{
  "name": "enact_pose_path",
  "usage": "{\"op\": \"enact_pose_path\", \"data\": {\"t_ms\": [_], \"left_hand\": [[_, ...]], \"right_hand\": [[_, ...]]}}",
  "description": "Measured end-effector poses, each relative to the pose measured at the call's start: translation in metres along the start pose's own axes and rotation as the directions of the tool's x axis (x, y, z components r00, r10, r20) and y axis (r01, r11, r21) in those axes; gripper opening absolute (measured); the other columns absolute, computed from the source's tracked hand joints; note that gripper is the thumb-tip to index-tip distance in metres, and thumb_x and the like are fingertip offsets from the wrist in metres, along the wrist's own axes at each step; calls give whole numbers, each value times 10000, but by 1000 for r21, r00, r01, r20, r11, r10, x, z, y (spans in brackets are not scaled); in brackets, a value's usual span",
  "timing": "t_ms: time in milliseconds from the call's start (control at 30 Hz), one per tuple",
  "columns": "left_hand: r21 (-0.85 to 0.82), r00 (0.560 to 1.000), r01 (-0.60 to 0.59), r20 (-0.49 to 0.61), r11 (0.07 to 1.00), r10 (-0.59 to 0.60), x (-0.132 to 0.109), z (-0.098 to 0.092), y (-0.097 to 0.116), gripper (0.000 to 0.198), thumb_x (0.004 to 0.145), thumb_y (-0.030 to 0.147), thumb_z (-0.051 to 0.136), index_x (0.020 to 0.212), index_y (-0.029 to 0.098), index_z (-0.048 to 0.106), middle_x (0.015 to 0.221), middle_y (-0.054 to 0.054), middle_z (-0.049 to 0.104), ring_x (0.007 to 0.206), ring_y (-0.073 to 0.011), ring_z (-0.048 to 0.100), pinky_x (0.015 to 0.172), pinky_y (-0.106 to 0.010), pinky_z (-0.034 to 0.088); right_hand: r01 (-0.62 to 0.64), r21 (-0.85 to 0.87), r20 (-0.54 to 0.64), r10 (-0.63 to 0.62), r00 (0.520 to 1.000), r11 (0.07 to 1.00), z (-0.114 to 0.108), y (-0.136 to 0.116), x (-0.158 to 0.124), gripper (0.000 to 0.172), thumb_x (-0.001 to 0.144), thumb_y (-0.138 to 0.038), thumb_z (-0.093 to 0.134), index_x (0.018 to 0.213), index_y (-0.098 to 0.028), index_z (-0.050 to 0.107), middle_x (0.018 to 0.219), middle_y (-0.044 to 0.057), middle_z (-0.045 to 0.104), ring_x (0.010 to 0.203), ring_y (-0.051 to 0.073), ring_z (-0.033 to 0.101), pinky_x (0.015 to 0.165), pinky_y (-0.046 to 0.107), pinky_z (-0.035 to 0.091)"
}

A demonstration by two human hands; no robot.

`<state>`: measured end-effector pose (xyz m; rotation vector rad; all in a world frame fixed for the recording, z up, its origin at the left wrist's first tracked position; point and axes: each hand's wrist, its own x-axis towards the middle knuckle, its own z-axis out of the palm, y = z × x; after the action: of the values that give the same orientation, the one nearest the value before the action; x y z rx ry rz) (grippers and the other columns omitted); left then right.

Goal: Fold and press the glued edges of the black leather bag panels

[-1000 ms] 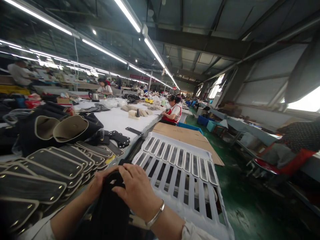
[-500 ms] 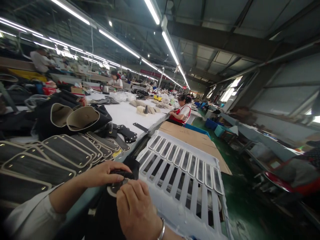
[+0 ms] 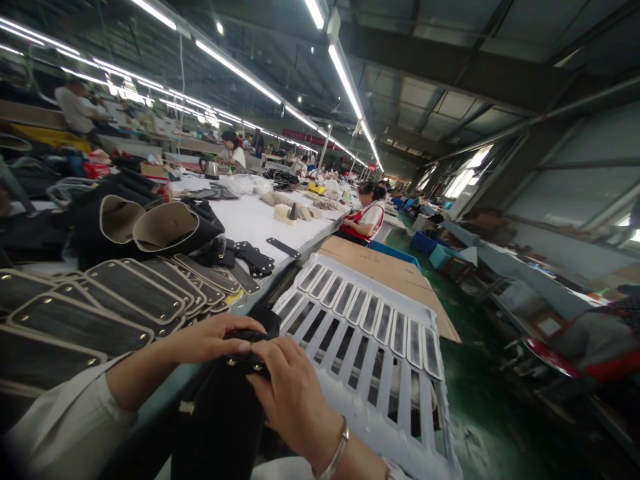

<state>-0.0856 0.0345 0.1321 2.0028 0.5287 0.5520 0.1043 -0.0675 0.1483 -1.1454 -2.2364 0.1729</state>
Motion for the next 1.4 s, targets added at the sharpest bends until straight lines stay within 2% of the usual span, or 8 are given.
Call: {"op": "enact_pose_path", "data": {"t_ms": [100, 233, 567, 633, 733, 867, 1200, 1400], "left_hand": [[10, 999, 10, 46, 1000, -11, 6, -4, 1, 348, 747, 336, 644, 1068, 204, 615, 959, 1, 661, 892, -185, 602, 786, -240, 456], [191, 999, -40, 33, 981, 34, 9, -4, 5, 316, 739, 267, 646, 1047, 203, 633, 983, -7, 659, 918, -183, 593, 827, -242, 429], [206, 995, 58, -87, 977, -41, 8, 9, -3, 296, 793, 315, 586, 1066, 214, 636, 995, -3, 685, 924, -194, 611, 837, -259, 436], [162, 997, 48, -61, 986, -38, 7, 7, -3, 311, 841, 355, 528, 1110, 227, 619, 1041, 1, 676, 961, -188, 603, 868, -257, 424], [101, 999, 34, -12, 994, -33, 6, 3, -1, 359, 915, 383, 380, 1158, 224, 592, 1137, -9, 641, 1048, -182, 569, 931, -264, 392], [159, 1000, -3, 15, 987, 0, 4, 0, -3, 485, 775, 394, 609, 1224, 228, 528, 1186, -25, 604, 1071, -221, 551, 944, -293, 392], [156, 999, 34, 3, 987, -35, 7, 7, -14, 572, 679, 351, 702, 1202, 210, 517, 1040, -15, 631, 927, -212, 592, 816, -277, 450], [201, 997, 56, -53, 978, -46, 6, 6, -26, 584, 706, 342, 668, 1246, 219, 483, 1174, -31, 587, 1051, -239, 549, 927, -315, 399]], "right_hand": [[-8, -70, 62, 12, 998, 998, 4, 0, 1, 87, 859, -178, 528, 918, -198, 589, 849, 28, 565, 794, 146, 516, 719, 283, 439], [185, -248, 38, -181, 983, 951, 17, 0, -12, 201, 892, -122, 408, 983, -151, 584, 786, 44, 551, 712, 154, 456, 663, 303, 391], [541, -278, 226, -493, 840, 794, 8, -14, -34, 173, 852, -107, 442, 954, -97, 581, 675, 27, 524, 579, 137, 429, 548, 308, 374], [533, -227, 197, -497, 845, 815, 8, -12, -35, 170, 851, -106, 456, 972, -117, 576, 711, 23, 554, 622, 134, 470, 605, 309, 412], [351, -99, 68, -345, 936, 931, 6, -3, -27, 176, 851, -143, 491, 1015, -180, 543, 926, 49, 599, 867, 167, 545, 792, 340, 449], [33, 25, 30, -34, 999, 999, 11, 5, -13, 320, 837, -216, 563, 1145, -180, 484, 1062, 84, 604, 966, 171, 562, 826, 312, 472], [451, -19, 185, -440, 879, 893, 16, -10, -47, 213, 915, -199, 426, 1070, -177, 570, 841, 59, 667, 774, 136, 593, 720, 274, 464], [486, 165, 259, -513, 818, 858, 26, -17, -74, 198, 940, -322, 404, 957, -231, 578, 727, -8, 638, 658, 83, 562, 654, 193, 434]]}}
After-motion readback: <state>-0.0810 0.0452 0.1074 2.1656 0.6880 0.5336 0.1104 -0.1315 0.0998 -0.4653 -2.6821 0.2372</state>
